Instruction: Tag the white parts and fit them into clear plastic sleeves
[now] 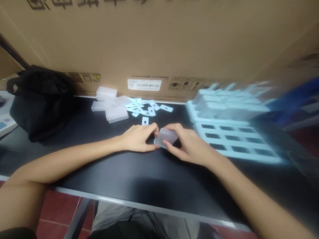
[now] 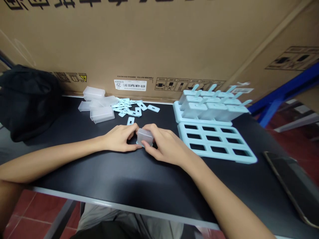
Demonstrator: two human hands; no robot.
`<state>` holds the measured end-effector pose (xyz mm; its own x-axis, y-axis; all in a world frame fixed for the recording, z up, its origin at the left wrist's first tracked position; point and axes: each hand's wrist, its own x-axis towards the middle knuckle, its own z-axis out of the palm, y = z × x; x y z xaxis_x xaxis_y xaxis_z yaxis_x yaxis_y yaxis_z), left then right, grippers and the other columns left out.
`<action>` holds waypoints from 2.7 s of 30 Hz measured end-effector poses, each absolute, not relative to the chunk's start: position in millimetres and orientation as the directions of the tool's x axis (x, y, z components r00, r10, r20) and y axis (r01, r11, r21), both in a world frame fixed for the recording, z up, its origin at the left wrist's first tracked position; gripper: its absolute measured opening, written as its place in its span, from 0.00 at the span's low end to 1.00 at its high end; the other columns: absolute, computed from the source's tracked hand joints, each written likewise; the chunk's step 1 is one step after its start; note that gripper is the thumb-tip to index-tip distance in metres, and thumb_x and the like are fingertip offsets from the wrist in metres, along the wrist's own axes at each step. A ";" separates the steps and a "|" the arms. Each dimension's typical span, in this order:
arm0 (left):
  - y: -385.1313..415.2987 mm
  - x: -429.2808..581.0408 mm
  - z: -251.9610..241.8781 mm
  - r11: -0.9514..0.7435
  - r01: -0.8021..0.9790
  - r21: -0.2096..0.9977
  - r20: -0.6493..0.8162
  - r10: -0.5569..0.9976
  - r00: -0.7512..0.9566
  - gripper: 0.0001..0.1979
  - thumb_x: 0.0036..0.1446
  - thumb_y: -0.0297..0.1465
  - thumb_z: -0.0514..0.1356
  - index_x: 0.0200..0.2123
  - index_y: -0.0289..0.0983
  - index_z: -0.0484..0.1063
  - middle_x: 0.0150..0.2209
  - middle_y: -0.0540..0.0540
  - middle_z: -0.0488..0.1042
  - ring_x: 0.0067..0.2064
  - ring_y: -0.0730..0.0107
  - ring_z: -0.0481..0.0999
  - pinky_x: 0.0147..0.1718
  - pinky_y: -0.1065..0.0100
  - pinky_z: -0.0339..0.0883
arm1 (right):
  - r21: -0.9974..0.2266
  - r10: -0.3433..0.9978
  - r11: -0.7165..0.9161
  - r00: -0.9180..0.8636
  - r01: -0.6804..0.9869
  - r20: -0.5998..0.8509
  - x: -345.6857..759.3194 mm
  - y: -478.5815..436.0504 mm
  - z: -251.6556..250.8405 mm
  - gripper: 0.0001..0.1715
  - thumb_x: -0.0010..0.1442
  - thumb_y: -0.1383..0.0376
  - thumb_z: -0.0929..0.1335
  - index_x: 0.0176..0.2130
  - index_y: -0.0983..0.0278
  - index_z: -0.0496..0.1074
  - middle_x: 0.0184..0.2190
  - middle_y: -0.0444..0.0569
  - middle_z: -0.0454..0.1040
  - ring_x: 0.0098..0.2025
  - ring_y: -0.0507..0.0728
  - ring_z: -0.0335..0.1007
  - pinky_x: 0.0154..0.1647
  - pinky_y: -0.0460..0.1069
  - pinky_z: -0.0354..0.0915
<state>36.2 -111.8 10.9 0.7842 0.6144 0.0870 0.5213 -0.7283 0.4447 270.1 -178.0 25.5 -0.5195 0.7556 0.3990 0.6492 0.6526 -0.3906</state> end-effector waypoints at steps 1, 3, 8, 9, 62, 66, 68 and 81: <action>-111.8 36.2 11.0 -0.729 0.520 0.445 0.087 0.613 0.785 0.21 0.59 0.46 0.66 0.48 0.42 0.65 0.32 0.54 0.74 0.32 0.66 0.77 0.31 0.68 0.62 | -0.381 0.757 0.652 -0.535 0.655 0.375 269.3 -178.4 26.0 0.14 0.69 0.61 0.65 0.53 0.61 0.61 0.38 0.49 0.79 0.31 0.56 0.77 0.30 0.50 0.68; -111.9 36.2 11.6 -0.729 0.521 0.444 0.085 0.613 0.785 0.21 0.59 0.46 0.65 0.48 0.42 0.65 0.32 0.54 0.74 0.32 0.66 0.77 0.31 0.68 0.62 | -0.374 0.772 0.635 -0.543 0.676 0.329 268.5 -179.4 27.5 0.12 0.70 0.61 0.65 0.51 0.61 0.62 0.39 0.49 0.79 0.34 0.58 0.78 0.32 0.50 0.68; -111.9 35.9 13.9 -0.734 0.522 0.435 0.080 0.609 0.789 0.20 0.59 0.45 0.65 0.48 0.42 0.65 0.33 0.53 0.75 0.32 0.67 0.76 0.29 0.68 0.60 | -0.356 0.816 0.577 -0.510 0.735 0.270 267.7 -182.2 30.6 0.10 0.71 0.58 0.63 0.48 0.60 0.62 0.34 0.47 0.77 0.32 0.59 0.76 0.30 0.50 0.65; -111.7 35.7 14.4 -0.737 0.518 0.434 0.081 0.605 0.792 0.20 0.59 0.45 0.65 0.48 0.42 0.65 0.33 0.53 0.75 0.32 0.67 0.77 0.29 0.68 0.59 | -0.350 0.817 0.576 -0.510 0.738 0.269 267.2 -182.5 30.9 0.09 0.71 0.58 0.63 0.47 0.60 0.61 0.34 0.47 0.76 0.32 0.59 0.76 0.30 0.50 0.64; -74.9 37.7 67.1 -0.868 0.265 0.420 0.331 0.418 0.846 0.09 0.60 0.31 0.65 0.44 0.37 0.75 0.41 0.46 0.81 0.41 0.68 0.80 0.41 0.67 0.72 | -0.672 0.866 0.363 0.034 0.645 0.499 294.7 -172.8 41.0 0.33 0.64 0.48 0.69 0.60 0.61 0.60 0.51 0.59 0.73 0.45 0.63 0.78 0.41 0.56 0.78; -77.3 40.3 62.9 -0.847 0.238 0.475 0.390 0.445 0.806 0.08 0.61 0.33 0.66 0.42 0.37 0.76 0.41 0.46 0.81 0.40 0.70 0.80 0.41 0.67 0.73 | -0.700 0.874 0.366 0.032 0.613 0.485 295.6 -173.1 42.2 0.33 0.63 0.48 0.69 0.59 0.61 0.60 0.50 0.58 0.74 0.45 0.63 0.78 0.40 0.56 0.78; -79.5 42.9 62.1 -0.825 0.226 0.518 0.424 0.477 0.770 0.09 0.61 0.35 0.67 0.41 0.37 0.76 0.40 0.46 0.81 0.39 0.70 0.79 0.40 0.68 0.72 | -0.718 0.882 0.361 0.031 0.596 0.470 295.8 -173.2 42.4 0.33 0.62 0.48 0.70 0.59 0.61 0.60 0.50 0.58 0.75 0.44 0.63 0.78 0.39 0.56 0.78; -88.0 42.2 17.1 -0.604 -0.031 0.797 0.482 0.604 0.635 0.11 0.61 0.36 0.69 0.36 0.36 0.74 0.45 0.40 0.79 0.45 0.68 0.79 0.42 0.66 0.72 | -0.766 0.906 0.334 0.036 0.549 0.421 296.6 -171.7 37.5 0.30 0.62 0.51 0.71 0.57 0.58 0.61 0.50 0.55 0.72 0.37 0.59 0.75 0.34 0.55 0.75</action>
<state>42.2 -88.0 17.1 0.6349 0.6037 0.4821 -0.0311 -0.6036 0.7967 296.6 -171.7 37.5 0.0359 0.9065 0.4208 0.5488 0.3340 -0.7663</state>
